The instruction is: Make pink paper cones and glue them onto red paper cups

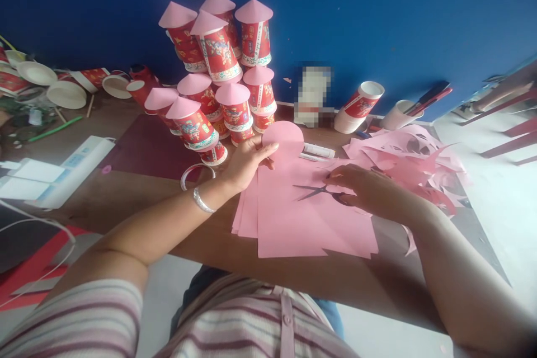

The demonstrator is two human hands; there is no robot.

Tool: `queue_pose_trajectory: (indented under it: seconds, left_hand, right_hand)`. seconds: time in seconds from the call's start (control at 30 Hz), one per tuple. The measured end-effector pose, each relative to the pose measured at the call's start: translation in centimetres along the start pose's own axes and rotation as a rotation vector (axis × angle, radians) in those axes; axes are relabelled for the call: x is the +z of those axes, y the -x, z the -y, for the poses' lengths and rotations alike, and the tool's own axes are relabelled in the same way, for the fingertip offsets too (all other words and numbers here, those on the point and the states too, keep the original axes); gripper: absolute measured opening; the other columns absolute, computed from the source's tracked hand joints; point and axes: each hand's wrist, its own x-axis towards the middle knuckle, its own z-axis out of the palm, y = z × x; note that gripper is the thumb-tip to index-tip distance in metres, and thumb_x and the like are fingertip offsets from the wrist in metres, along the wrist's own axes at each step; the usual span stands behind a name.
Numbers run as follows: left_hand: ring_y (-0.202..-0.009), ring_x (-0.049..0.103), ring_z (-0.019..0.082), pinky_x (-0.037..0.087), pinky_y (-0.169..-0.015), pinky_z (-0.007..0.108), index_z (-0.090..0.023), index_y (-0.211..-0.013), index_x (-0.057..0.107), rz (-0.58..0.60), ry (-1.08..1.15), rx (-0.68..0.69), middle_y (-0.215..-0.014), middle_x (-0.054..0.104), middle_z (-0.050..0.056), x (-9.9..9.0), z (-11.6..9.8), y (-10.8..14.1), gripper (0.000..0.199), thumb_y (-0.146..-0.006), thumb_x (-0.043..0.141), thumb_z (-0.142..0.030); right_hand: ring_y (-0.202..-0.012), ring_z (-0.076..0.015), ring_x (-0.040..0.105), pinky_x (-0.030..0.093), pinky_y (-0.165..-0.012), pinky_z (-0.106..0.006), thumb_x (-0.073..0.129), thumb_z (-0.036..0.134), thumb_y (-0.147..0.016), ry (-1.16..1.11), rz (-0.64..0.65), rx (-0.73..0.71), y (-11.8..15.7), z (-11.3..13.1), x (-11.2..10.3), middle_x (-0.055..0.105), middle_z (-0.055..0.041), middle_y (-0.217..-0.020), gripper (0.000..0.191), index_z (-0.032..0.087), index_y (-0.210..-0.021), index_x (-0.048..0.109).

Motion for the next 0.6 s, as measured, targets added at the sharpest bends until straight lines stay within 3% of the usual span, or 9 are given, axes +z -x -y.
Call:
queue_pose_trajectory:
  seconds: [0.2,0.3,0.4,0.53,0.6]
  left_hand:
    - [-0.074,0.067,0.015,0.059,-0.06,0.026,-0.013,-0.097,0.072,0.009,0.018,-0.024,-0.088,0.074,0.005,0.2,0.1,1.1,0.045,-0.069,0.092,-0.043]
    - [-0.08,0.07,0.017,0.061,-0.064,0.027,-0.013,-0.097,0.073,0.019,0.001,-0.017,-0.093,0.075,0.007,0.2,0.7,1.5,0.043,-0.072,0.09,-0.043]
    - [-0.085,0.07,0.019,0.064,-0.07,0.03,-0.012,-0.096,0.074,0.029,-0.03,-0.037,-0.094,0.075,0.008,0.6,1.2,2.0,0.042,-0.073,0.09,-0.044]
    - [-0.09,0.07,0.022,0.063,-0.072,0.032,-0.013,-0.095,0.076,0.064,-0.088,-0.062,-0.098,0.073,0.008,1.2,1.3,2.6,0.043,-0.074,0.089,-0.047]
    - [-0.088,0.068,0.021,0.059,-0.072,0.032,-0.015,-0.093,0.076,0.101,-0.134,-0.051,-0.094,0.072,0.007,1.3,1.2,2.6,0.039,-0.078,0.085,-0.05]
  right_hand:
    - [-0.121,-0.0351,0.069,0.059,-0.099,-0.053,0.067,0.033,-0.09,-0.089,0.029,0.027,0.8,-0.8,-0.7,0.071,-0.0062,-0.141,0.04,0.035,-0.129,0.074]
    - [-0.112,-0.0326,0.072,0.059,-0.097,-0.05,0.066,0.043,-0.094,-0.254,-0.119,0.1,0.0,0.5,-0.6,0.075,-0.0084,-0.133,0.033,0.032,-0.122,0.076]
    - [-0.089,-0.0257,0.075,0.061,-0.081,-0.041,0.072,0.051,-0.088,-0.604,-0.356,0.256,-1.9,3.1,0.3,0.079,-0.0099,-0.117,0.036,0.024,-0.111,0.078]
    - [-0.064,-0.0164,0.062,0.051,-0.061,-0.031,0.078,0.057,-0.078,-0.908,-0.417,0.282,-4.2,5.8,1.5,0.072,-0.0046,-0.075,0.04,0.018,-0.08,0.074]
    - [-0.061,-0.0141,0.057,0.047,-0.058,-0.028,0.077,0.056,-0.08,-0.932,-0.436,0.265,-4.4,6.3,1.7,0.067,-0.0025,-0.068,0.04,0.018,-0.073,0.07]
